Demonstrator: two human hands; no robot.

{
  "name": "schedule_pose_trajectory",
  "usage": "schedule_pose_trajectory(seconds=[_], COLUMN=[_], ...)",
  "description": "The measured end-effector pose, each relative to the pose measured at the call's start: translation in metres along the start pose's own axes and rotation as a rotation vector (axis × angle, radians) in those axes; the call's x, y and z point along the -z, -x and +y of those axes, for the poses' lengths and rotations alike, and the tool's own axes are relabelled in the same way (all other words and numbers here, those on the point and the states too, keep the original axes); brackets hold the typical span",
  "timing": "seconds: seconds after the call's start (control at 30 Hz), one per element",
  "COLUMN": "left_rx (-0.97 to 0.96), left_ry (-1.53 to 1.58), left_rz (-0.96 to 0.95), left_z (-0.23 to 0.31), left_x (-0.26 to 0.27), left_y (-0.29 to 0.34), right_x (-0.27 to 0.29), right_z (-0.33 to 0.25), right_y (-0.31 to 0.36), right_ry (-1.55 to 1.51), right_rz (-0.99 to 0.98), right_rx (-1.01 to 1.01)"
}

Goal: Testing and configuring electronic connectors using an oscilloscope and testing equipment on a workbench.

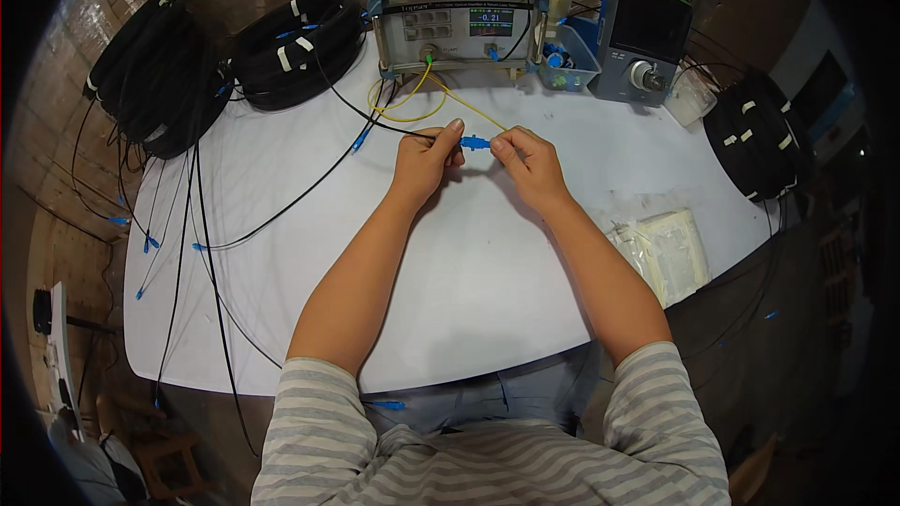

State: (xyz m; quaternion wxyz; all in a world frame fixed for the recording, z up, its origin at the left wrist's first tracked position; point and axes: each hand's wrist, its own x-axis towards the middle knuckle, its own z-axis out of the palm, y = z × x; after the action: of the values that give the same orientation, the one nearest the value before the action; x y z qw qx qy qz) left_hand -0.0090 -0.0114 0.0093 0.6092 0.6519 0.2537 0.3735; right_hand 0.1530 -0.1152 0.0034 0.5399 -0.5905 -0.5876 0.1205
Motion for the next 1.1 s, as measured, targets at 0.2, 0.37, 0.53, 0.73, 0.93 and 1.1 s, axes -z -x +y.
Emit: schedule_pose_trajectory(seconds=[0.2, 0.37, 0.53, 0.73, 0.93, 1.1], left_rx=[-0.006, 0.017, 0.027, -0.021, -0.035, -0.010], left_ry=[-0.004, 0.017, 0.083, 0.104, 0.057, 0.149], left_rz=[0.001, -0.012, -0.022, -0.039, -0.048, -0.101], left_z=[-0.004, -0.005, -0.010, -0.010, -0.009, -0.009], left_x=[0.003, 0.002, 0.004, -0.002, -0.001, 0.002], left_y=[-0.003, -0.004, -0.005, -0.004, -0.005, -0.005], right_x=[0.000, 0.002, -0.001, -0.005, -0.003, -0.003], right_z=[-0.003, -0.001, -0.001, 0.005, 0.006, 0.007], right_y=[-0.001, -0.001, 0.000, -0.001, -0.001, 0.000], right_ry=[0.013, 0.037, -0.012, -0.057, -0.033, -0.033], right_rz=[-0.015, -0.006, 0.002, 0.053, 0.050, 0.033], right_rx=[-0.039, -0.030, -0.107, -0.012, -0.048, -0.058])
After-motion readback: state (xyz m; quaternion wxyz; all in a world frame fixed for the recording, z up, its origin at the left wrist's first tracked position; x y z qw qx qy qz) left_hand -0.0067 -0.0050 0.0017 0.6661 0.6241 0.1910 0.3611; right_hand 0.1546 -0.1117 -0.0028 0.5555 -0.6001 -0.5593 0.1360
